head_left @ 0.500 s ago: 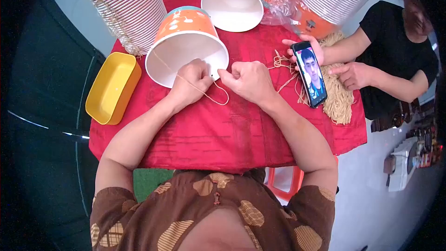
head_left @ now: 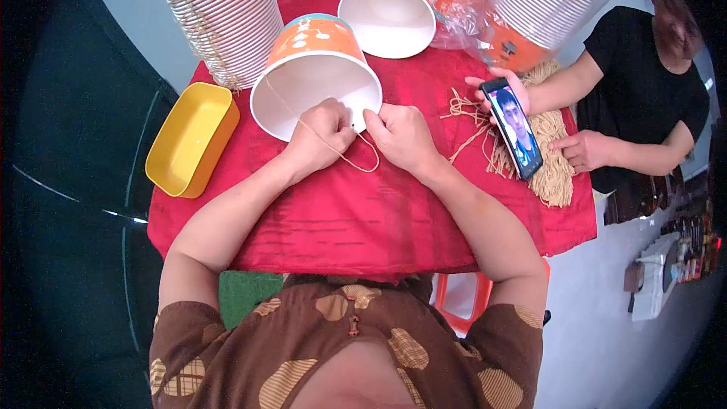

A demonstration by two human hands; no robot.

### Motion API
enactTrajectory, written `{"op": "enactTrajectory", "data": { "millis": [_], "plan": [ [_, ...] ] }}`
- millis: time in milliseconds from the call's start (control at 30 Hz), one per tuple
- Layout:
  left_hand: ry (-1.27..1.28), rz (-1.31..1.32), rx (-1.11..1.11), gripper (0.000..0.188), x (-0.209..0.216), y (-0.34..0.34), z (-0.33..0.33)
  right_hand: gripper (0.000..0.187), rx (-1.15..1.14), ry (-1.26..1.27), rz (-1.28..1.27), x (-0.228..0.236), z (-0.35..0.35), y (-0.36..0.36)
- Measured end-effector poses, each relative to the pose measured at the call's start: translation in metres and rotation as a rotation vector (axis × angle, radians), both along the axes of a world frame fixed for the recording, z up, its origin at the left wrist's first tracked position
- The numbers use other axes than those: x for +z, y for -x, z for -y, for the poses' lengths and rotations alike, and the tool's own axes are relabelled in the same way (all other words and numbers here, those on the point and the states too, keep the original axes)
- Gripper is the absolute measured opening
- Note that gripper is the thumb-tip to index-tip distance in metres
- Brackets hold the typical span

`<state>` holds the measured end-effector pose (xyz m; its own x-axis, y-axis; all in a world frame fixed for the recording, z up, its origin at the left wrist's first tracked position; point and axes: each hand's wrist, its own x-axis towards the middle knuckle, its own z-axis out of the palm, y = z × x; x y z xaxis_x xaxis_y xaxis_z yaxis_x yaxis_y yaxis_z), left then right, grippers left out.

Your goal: Thread strings through paper bowls and stack them for packaging.

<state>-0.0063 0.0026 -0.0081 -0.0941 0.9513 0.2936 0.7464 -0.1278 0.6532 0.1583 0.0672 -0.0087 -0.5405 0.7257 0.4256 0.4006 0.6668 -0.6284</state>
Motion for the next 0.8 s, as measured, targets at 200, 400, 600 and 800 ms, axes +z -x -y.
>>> {"op": "enactTrajectory", "data": {
  "millis": [200, 400, 600, 800],
  "plan": [
    [-0.067, 0.001, -0.131, 0.012, 0.010, 0.008, 0.013, 0.030, -0.012, 0.087, -0.199, 0.005, 0.001, -0.004],
    [-0.010, 0.083, -0.269, 0.029, 0.069, 0.002, 0.069, 0.029, -0.083, -0.064, -0.251, 0.005, -0.013, -0.011],
    [0.337, 0.200, -0.098, 0.020, 0.114, 0.039, 0.103, 0.025, -0.116, -0.226, -0.301, 0.014, -0.022, -0.028],
    [0.074, 0.663, 0.113, 0.043, 0.109, 0.072, 0.082, 0.024, -0.082, -0.238, -0.332, 0.032, -0.014, -0.020]
  ]
}}
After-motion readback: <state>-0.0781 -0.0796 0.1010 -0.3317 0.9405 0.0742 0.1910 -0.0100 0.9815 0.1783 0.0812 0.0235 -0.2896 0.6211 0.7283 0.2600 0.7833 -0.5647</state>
